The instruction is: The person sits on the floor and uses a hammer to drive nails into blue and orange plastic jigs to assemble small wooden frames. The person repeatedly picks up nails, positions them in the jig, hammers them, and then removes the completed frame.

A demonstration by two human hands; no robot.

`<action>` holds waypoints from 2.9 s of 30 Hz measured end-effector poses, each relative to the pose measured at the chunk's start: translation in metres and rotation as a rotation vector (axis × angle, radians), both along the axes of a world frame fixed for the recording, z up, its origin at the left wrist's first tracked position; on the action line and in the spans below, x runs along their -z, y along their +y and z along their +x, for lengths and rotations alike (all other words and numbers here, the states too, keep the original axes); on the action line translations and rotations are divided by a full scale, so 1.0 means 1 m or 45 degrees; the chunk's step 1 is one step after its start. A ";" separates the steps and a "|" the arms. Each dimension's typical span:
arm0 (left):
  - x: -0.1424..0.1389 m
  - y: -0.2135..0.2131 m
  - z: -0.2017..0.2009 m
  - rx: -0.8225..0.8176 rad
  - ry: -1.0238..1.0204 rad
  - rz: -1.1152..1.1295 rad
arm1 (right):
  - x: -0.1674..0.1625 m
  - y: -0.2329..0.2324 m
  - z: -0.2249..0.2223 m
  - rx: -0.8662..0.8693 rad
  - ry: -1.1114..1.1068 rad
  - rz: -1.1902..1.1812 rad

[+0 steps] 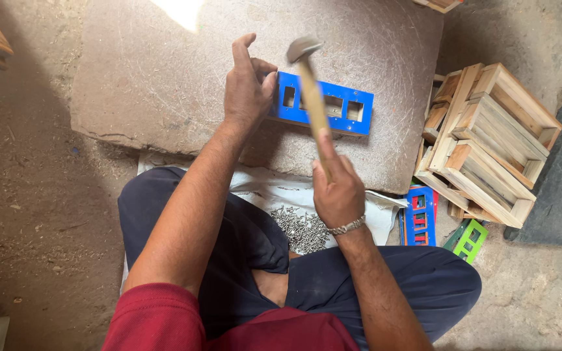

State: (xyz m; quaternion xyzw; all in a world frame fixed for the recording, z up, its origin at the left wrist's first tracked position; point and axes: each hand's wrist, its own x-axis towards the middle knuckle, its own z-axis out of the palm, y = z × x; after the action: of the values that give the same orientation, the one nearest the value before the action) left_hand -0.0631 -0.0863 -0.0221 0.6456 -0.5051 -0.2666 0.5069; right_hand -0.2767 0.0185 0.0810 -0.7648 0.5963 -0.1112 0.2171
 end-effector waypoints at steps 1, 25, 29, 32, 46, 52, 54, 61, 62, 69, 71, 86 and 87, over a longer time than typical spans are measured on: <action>0.000 0.000 0.000 0.000 0.005 -0.005 | 0.001 0.000 0.000 0.020 0.063 0.087; -0.021 -0.013 0.018 -0.165 0.247 0.057 | -0.064 0.013 -0.023 -0.048 -0.363 -0.214; -0.021 -0.038 0.047 -0.137 -0.114 0.061 | -0.039 0.031 -0.060 0.134 -0.453 -0.094; -0.016 -0.066 0.059 0.056 -0.177 0.550 | -0.017 0.042 -0.093 0.189 -0.369 -0.139; -0.041 -0.072 0.041 0.103 -0.678 0.869 | 0.103 0.038 -0.185 0.638 -0.743 0.055; -0.046 -0.077 0.044 0.036 -0.397 0.889 | 0.129 0.025 -0.197 0.321 -0.785 -0.101; -0.047 -0.076 0.047 0.007 -0.288 0.821 | 0.128 0.023 -0.196 0.308 -0.821 -0.104; -0.057 -0.053 0.031 -0.023 0.211 0.493 | 0.100 0.037 -0.186 0.820 -1.081 0.340; -0.060 -0.049 0.028 0.001 0.238 0.446 | 0.091 0.036 -0.182 0.900 -1.132 0.452; -0.059 -0.008 0.001 0.052 -0.028 0.116 | 0.034 0.049 -0.155 0.825 -1.031 0.277; -0.053 0.000 -0.003 0.006 0.063 0.127 | 0.022 0.053 -0.151 0.977 -1.028 0.399; -0.043 -0.002 -0.014 0.023 -0.389 0.188 | 0.009 0.053 -0.143 0.846 -1.070 0.292; -0.043 0.000 -0.015 0.026 -0.379 0.125 | 0.010 0.053 -0.143 0.855 -1.049 0.294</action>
State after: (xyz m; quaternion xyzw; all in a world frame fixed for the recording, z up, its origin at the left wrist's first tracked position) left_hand -0.0777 -0.0862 0.0211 0.6968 -0.5676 -0.1973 0.3916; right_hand -0.4202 0.0720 0.0707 -0.3966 0.6817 -0.3986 0.4681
